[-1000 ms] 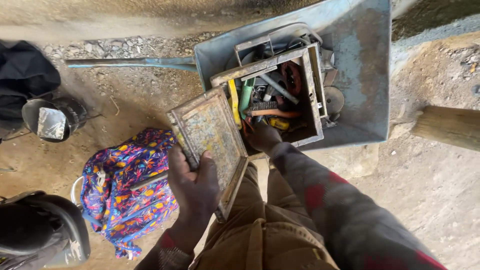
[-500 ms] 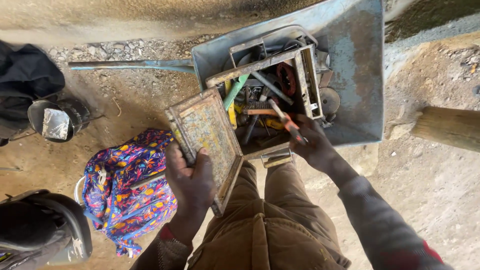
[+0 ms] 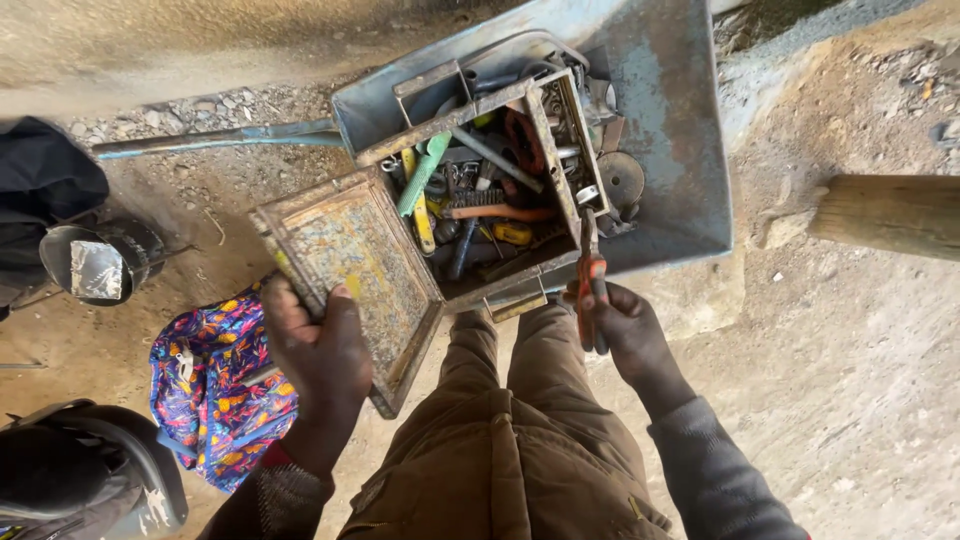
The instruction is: The person retrieves a small metal piece from a toolbox and moves to a workbench. They use a hammer to strike the metal piece on a wooden block, then switch to pliers to bend and shape the metal while continuing to hammer it.
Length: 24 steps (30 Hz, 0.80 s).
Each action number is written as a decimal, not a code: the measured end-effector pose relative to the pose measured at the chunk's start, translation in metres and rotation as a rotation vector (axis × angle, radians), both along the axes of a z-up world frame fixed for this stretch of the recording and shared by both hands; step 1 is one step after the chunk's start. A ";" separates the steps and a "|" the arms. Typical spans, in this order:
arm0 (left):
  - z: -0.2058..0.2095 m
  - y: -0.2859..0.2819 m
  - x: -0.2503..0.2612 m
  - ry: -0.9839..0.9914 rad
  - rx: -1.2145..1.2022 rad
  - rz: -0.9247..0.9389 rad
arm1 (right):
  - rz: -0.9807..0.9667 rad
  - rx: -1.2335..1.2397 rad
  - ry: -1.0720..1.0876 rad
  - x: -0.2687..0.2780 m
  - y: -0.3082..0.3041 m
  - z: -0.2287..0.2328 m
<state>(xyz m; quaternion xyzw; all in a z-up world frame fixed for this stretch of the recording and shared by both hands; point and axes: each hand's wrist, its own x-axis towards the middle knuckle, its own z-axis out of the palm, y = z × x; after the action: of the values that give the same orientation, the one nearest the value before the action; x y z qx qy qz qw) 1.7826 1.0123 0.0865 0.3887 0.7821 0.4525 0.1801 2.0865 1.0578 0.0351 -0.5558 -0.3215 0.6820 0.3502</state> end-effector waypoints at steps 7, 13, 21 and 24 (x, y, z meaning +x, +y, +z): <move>0.017 0.038 0.056 0.065 -0.091 -0.040 | 0.056 0.106 0.016 0.011 -0.016 0.054; 0.000 0.067 0.070 0.116 -0.158 -0.297 | 0.008 0.255 -0.044 -0.006 -0.021 0.127; 0.033 0.022 0.035 -0.804 -0.316 -0.716 | 0.141 0.370 -0.189 0.001 -0.048 0.112; 0.039 0.002 0.025 -0.895 -0.418 -0.832 | 0.218 0.616 -0.245 -0.012 -0.048 0.084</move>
<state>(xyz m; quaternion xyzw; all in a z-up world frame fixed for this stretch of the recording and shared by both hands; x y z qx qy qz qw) 1.8080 1.0139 0.1255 0.3899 0.4868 0.3012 0.7213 2.0741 1.0098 0.1189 -0.4643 -0.6093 0.5146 0.3852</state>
